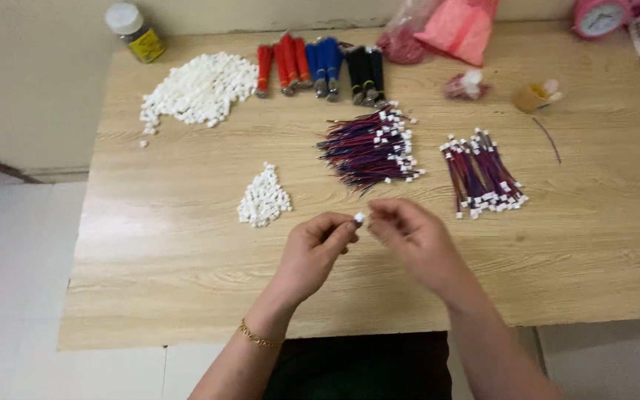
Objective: Assembling small white plastic connectors onto the ends of multi-colored wire bundles
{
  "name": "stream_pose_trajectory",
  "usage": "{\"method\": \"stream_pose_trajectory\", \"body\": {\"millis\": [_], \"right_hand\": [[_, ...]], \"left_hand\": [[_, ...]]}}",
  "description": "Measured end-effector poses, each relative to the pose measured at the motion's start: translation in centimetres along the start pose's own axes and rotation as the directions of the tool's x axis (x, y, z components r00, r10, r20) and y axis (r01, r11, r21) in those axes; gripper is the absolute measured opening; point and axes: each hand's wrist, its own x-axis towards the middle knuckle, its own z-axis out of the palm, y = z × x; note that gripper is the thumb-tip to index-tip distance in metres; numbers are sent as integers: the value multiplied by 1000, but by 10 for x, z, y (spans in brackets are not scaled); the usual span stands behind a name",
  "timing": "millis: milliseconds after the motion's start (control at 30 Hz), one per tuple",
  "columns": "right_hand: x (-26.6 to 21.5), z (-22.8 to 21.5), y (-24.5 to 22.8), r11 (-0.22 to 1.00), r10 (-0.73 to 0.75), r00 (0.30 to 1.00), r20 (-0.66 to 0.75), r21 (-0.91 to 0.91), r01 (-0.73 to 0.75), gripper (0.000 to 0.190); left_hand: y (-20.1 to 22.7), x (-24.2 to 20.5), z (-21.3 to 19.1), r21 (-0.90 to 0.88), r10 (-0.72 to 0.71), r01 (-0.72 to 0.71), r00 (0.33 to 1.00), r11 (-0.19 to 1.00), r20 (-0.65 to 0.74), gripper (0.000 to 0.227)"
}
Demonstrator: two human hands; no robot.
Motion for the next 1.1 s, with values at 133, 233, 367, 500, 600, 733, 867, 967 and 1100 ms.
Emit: {"method": "stream_pose_trajectory", "body": {"millis": [133, 233, 367, 500, 600, 733, 867, 967, 1100], "right_hand": [[-2, 23, -15, 997, -12, 999, 53, 82, 8, 14], [-1, 26, -23, 995, -94, 995, 26, 18, 93, 10], [-5, 25, -12, 983, -52, 997, -56, 175, 61, 7], [-11, 7, -27, 984, 14, 997, -77, 178, 0, 11], [-11, -4, -7, 981, 41, 991, -127, 193, -16, 12], [-10, -10, 8, 955, 89, 973, -213, 296, -23, 11], [-14, -10, -40, 951, -103, 974, -204, -307, 37, 32], [-12, -3, -36, 630, -597, 803, 3, -617, 471, 32], [-4, 14, -47, 648, -494, 814, 307, -495, 580, 15]], "left_hand": [[4, -8, -2, -62, 85, -84, 996, 994, 5, 15], [0, -11, -8, -64, 111, -110, 994, 992, 6, 14], [3, -15, -16, -81, 115, -113, 993, 990, 17, 13], [6, -23, -28, -59, 82, -80, 996, 995, 29, 14], [7, -24, -35, -67, 58, -56, 998, 996, 31, 14], [5, -25, -39, -70, 55, -55, 998, 996, 1, 12], [3, -26, -39, -37, 55, -55, 998, 998, -17, 11], [5, -29, -36, 44, 86, -85, 996, 995, -4, 13], [26, -30, -28, 225, 167, -166, 986, 960, 13, 11]]}}
